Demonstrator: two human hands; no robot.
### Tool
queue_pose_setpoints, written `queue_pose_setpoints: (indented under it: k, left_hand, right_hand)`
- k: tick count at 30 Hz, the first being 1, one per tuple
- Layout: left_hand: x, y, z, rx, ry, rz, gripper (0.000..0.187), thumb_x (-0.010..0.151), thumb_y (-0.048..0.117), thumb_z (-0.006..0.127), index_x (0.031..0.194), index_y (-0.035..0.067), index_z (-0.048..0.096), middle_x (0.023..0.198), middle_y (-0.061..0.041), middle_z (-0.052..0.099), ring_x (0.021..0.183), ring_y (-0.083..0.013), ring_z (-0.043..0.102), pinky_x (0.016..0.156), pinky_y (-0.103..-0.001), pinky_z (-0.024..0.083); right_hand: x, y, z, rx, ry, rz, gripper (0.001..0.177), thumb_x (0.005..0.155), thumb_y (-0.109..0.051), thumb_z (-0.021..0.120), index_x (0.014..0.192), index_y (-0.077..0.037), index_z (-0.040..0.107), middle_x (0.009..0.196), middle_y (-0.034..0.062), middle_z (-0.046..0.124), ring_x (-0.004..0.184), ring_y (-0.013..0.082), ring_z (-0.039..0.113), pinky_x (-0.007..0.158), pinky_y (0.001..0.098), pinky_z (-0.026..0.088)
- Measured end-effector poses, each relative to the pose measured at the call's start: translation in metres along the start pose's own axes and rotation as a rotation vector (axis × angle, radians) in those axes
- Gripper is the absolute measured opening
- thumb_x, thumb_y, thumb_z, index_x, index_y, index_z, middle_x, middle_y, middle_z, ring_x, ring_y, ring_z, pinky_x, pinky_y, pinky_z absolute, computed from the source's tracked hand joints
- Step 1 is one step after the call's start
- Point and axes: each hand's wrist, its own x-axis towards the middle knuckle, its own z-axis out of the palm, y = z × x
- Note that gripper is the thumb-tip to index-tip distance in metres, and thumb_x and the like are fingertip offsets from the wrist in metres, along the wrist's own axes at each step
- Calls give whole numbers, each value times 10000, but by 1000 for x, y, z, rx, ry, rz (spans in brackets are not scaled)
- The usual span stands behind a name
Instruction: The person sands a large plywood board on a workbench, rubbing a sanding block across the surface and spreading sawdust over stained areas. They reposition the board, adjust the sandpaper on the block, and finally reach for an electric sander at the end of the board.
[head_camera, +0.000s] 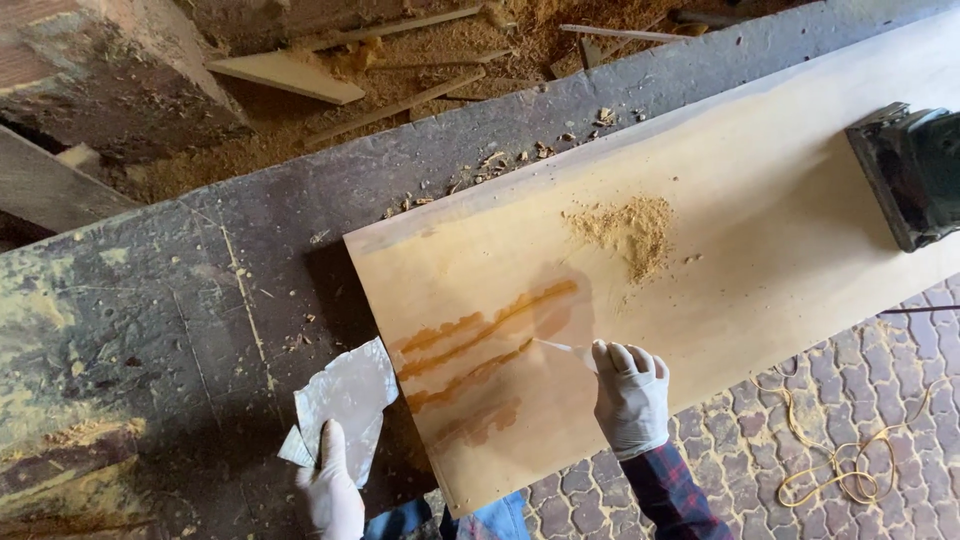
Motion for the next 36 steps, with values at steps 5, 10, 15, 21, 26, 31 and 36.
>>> queue_pose_setpoints:
  k: [5,10,15,21,26,31,36]
  left_hand:
    - [-18,38,7,-232,-97,-33,410,847,413,743,1166,157,713,1177,-13,726,1074,-185,651,983,-401,477]
    - [-4,9,7,-80,-35,-73,487,857,477,754,1174,113,684,1194,-61,679,1115,-233,612,1019,-428,444]
    - [-2,2,9,79,91,-213,680,906,564,763,1257,18,556,1213,-132,618,1176,-280,549,1079,-416,397]
    - [-5,3,15,27,111,-198,710,888,565,756,1253,4,517,1199,-147,584,1144,-293,567,1030,-407,451]
    - [-12,16,17,-6,109,-181,716,856,551,771,1250,4,532,1192,-157,628,1124,-294,595,1028,-399,484]
    - [-2,4,16,95,116,-236,758,875,595,733,1303,9,513,1205,-135,620,1171,-289,561,1056,-402,425]
    - [-14,11,9,246,75,-231,908,901,662,665,1444,-23,422,1291,-118,585,1231,-288,545,1066,-383,405]
  right_hand:
    - [1,11,1,8,12,-16,474,795,25,691,1255,-77,642,1144,51,616,1065,301,589,886,486,461]
    - [5,19,1,3,21,-11,487,786,23,688,1261,-77,638,1136,54,619,1059,307,589,883,491,463]
    - [11,31,0,-13,8,11,484,779,12,693,1251,-78,636,1121,61,624,1048,315,591,875,496,466]
    - [17,43,-1,-16,20,12,464,809,19,696,1257,-83,638,1100,60,636,1038,311,596,867,487,472]
    - [23,55,0,-14,41,0,465,810,21,695,1260,-83,639,1083,60,639,1019,316,603,839,491,479]
    - [26,66,3,-15,50,5,455,829,-2,709,1268,-98,639,1081,61,633,1013,322,602,842,492,478]
    - [16,50,1,-14,31,17,441,849,-36,718,1276,-108,637,1110,68,638,1027,321,600,881,497,465]
